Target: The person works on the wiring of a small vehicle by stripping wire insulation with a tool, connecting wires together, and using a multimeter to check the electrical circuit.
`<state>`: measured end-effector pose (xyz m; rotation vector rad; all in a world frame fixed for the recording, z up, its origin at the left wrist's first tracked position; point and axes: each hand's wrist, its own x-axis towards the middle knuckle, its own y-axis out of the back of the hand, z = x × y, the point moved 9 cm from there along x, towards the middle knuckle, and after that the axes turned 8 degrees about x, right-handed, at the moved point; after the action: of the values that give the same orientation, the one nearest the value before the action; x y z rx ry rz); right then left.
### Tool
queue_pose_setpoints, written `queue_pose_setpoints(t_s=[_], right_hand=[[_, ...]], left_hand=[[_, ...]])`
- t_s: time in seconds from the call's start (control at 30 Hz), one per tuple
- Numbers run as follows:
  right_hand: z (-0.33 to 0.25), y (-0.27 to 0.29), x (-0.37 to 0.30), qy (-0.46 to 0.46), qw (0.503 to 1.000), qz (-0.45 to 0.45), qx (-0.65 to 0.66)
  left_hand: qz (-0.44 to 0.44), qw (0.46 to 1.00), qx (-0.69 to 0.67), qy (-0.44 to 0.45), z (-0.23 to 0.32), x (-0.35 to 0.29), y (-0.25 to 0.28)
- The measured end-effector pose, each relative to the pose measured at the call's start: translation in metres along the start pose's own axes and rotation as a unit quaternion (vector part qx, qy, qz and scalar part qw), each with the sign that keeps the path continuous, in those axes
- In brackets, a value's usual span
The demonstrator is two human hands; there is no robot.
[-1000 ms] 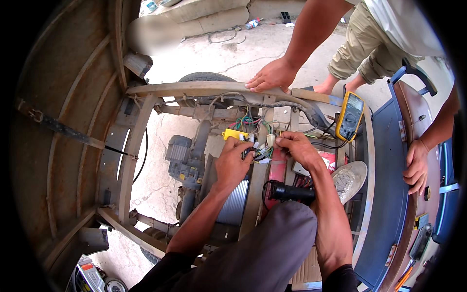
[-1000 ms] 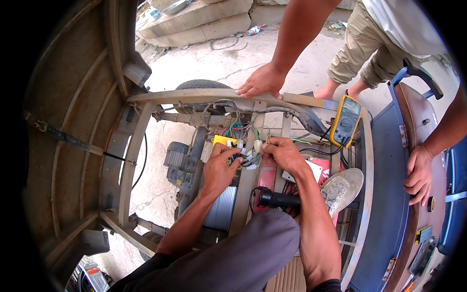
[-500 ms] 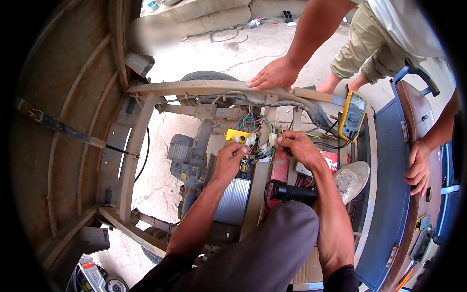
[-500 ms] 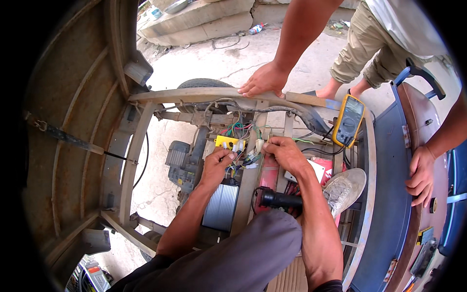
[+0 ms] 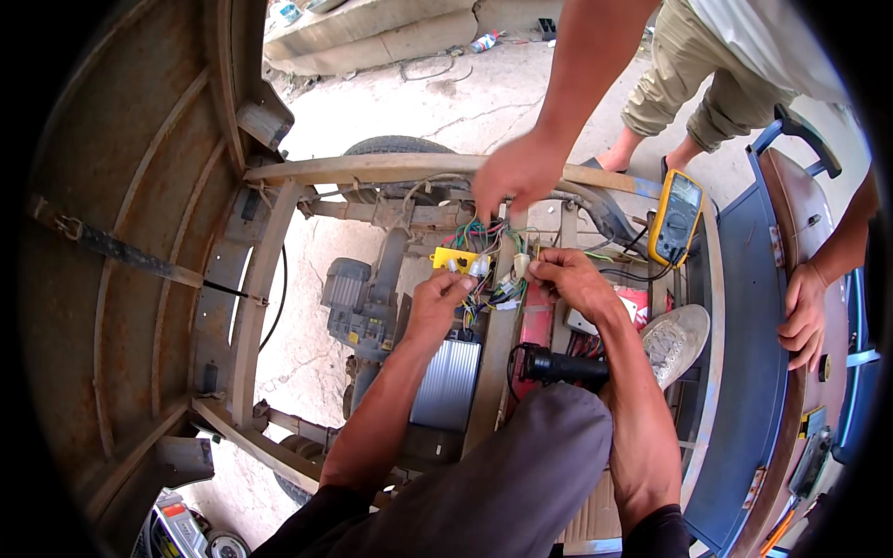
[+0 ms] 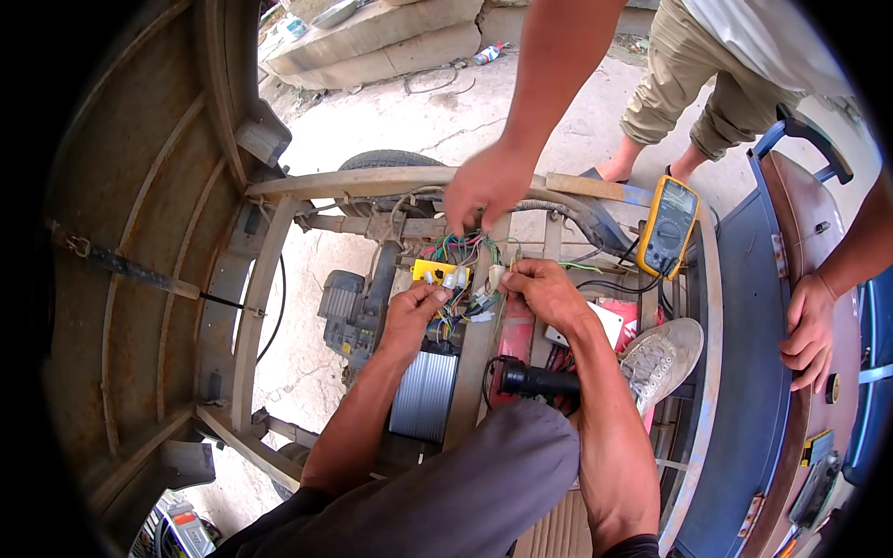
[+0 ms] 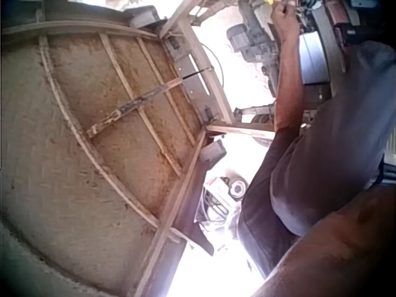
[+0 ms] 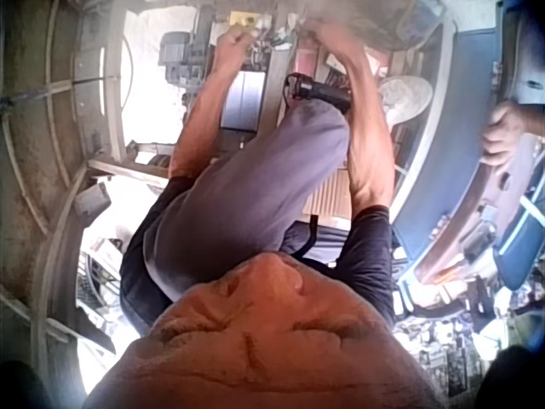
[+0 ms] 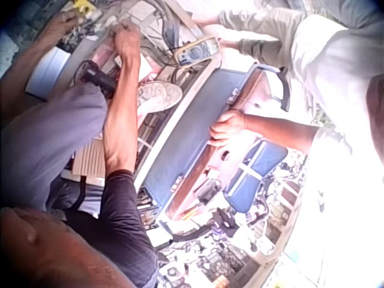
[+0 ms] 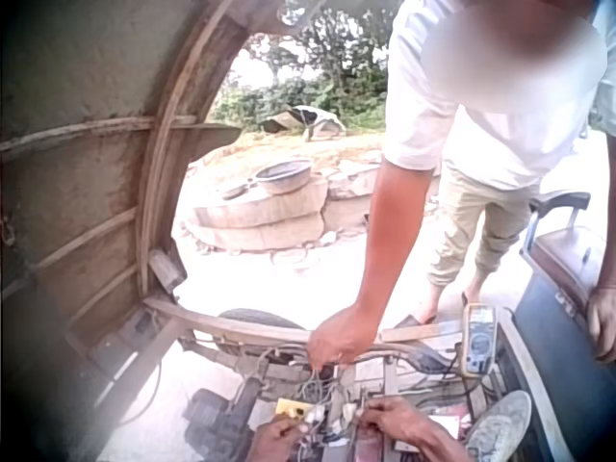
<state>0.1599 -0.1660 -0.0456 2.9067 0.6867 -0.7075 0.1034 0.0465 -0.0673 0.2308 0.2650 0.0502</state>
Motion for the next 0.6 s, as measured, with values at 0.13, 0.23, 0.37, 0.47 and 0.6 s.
queue_pose_setpoints(t_s=[0.13, 0.23, 0.37, 0.47, 0.6], right_hand=[[0.001, 0.001, 0.0, 0.004, 0.999, 0.009, 0.031], [0.001, -0.001, 0.0, -0.006, 1.0, -0.004, 0.026], [-0.001, -0.001, -0.001, -0.004, 1.0, -0.001, 0.01], [-0.003, -0.002, -0.001, 0.008, 1.0, 0.0, 0.016], [-0.005, -0.001, -0.001, 0.019, 1.0, 0.004, 0.014]], left_hand=[[-0.006, 0.999, -0.035, 0.01, -0.004, 0.0, -0.002], [-0.008, 0.999, -0.033, 0.001, -0.002, -0.001, -0.001], [-0.016, 0.999, -0.029, -0.004, -0.015, 0.004, 0.001], [-0.007, 0.998, -0.066, 0.011, -0.016, 0.004, 0.0], [-0.018, 0.992, -0.103, 0.075, -0.023, 0.003, 0.006]])
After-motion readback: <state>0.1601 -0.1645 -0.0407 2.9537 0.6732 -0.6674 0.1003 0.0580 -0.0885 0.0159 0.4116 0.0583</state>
